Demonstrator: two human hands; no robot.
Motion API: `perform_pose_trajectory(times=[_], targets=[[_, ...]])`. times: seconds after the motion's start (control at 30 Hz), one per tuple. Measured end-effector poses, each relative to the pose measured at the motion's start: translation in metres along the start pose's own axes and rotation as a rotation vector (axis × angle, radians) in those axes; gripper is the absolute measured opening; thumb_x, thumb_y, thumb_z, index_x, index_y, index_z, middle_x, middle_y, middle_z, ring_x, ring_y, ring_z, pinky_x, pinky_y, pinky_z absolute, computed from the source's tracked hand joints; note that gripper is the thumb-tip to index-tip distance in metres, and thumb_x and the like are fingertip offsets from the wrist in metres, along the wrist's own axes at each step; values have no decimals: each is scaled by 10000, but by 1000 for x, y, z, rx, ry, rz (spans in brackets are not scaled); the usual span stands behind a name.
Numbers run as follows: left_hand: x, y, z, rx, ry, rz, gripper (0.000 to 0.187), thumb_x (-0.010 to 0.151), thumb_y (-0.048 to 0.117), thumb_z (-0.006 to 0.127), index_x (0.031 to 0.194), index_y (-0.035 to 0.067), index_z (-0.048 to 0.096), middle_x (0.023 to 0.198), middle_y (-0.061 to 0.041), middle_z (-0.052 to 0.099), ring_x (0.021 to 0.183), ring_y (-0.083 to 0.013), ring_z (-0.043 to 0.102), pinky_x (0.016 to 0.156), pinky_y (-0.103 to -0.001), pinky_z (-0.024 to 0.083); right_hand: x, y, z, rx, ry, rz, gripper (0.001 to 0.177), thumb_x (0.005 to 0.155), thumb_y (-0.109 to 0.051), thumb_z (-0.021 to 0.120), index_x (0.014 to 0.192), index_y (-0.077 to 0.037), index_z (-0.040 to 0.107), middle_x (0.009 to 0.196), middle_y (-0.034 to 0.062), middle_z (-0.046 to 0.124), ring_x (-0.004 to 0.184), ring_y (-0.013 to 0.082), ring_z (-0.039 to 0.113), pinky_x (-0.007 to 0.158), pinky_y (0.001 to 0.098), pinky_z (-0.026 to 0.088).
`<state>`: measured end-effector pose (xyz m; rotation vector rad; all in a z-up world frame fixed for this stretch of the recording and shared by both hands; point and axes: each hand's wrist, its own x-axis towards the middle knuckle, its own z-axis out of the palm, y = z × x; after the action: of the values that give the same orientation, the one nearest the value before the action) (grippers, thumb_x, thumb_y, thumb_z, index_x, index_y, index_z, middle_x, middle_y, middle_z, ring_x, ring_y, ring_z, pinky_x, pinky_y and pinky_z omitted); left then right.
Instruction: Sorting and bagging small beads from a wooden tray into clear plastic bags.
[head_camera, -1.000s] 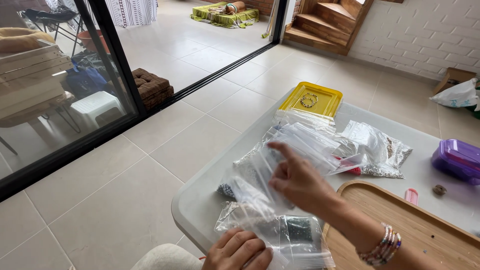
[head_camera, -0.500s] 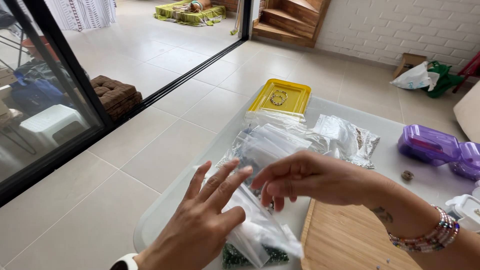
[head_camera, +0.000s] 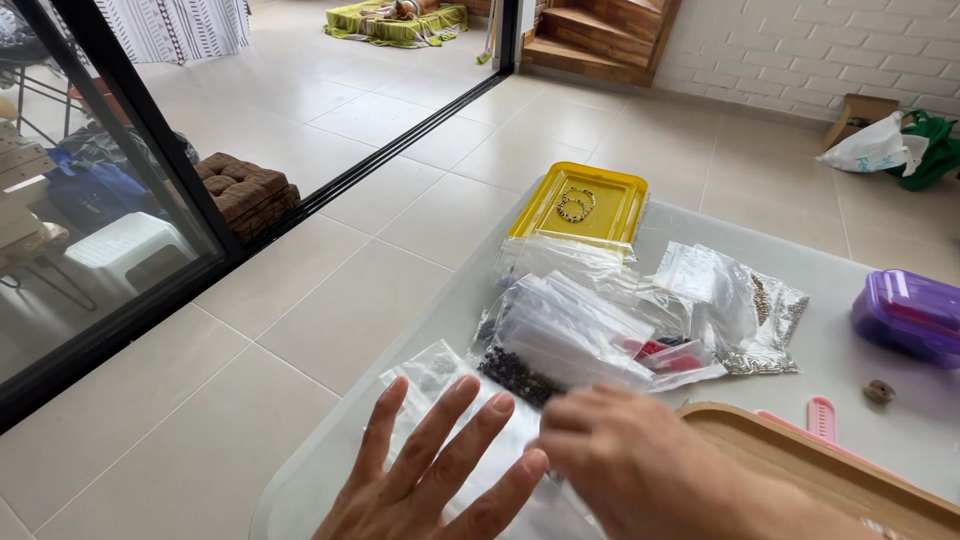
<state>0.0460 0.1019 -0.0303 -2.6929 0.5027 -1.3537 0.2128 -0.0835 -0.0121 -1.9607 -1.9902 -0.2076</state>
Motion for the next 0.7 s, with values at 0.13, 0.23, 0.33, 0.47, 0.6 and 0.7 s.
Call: perform_pose_trajectory(times=[0.13, 0.23, 0.33, 0.47, 0.6, 0.7], targets=[[0, -11, 18, -206, -101, 112, 168, 1023, 97, 562, 1098, 126, 710, 962, -46, 722, 951, -220, 739, 1009, -601, 434, -40, -1, 27, 290, -379, -62, 227, 1151, -278, 455, 1221, -97, 573, 1013, 72, 577, 870, 263, 576, 760, 391, 492], [-1, -5, 18, -200, -58, 111, 315, 923, -21, 456, 677, 168, 510, 697, 16, 569, 763, -100, 701, 977, -410, 553, -1, -11, -68, 530, -217, 222, 313, 953, -324, 697, 1196, -137, 756, 1099, -1, 800, 941, 139, 800, 772, 304, 600], [0, 0, 9, -202, -18, 106, 362, 956, -39, 481, 650, 155, 494, 681, 6, 568, 718, -102, 688, 962, -404, 579, -2, 53, -57, 36, 68, 665, 500, 819, -425, 767, 1267, -210, 716, 1227, 6, 772, 1032, 172, 763, 842, 377, 580], [-5, 9, -4, -181, -4, 78, 339, 957, -48, 498, 680, 148, 513, 695, 7, 530, 712, -107, 628, 963, -377, 583, 19, 78, -41, -77, -274, 932, 1052, 718, -778, 608, 1565, -214, 340, 1437, 27, 612, 1300, 320, 549, 1018, 497, 447], [-12, 14, -7, -249, -6, 41, 232, 1010, -14, 585, 808, 97, 612, 792, -38, 609, 786, -181, 638, 962, -427, 566, 41, 56, -34, 313, -162, 985, 683, 801, -166, 820, 1433, -213, 562, 794, 35, 655, 710, 177, 595, 638, 334, 435], [-11, 14, -6, -230, -27, 27, 181, 1009, 7, 595, 854, 85, 646, 1062, -100, 616, 1088, -268, 587, 1059, -578, 444, 46, 23, -42, 372, -230, 829, 516, 812, -121, 796, 1300, -282, 747, 866, -41, 787, 737, 110, 659, 674, 281, 518]])
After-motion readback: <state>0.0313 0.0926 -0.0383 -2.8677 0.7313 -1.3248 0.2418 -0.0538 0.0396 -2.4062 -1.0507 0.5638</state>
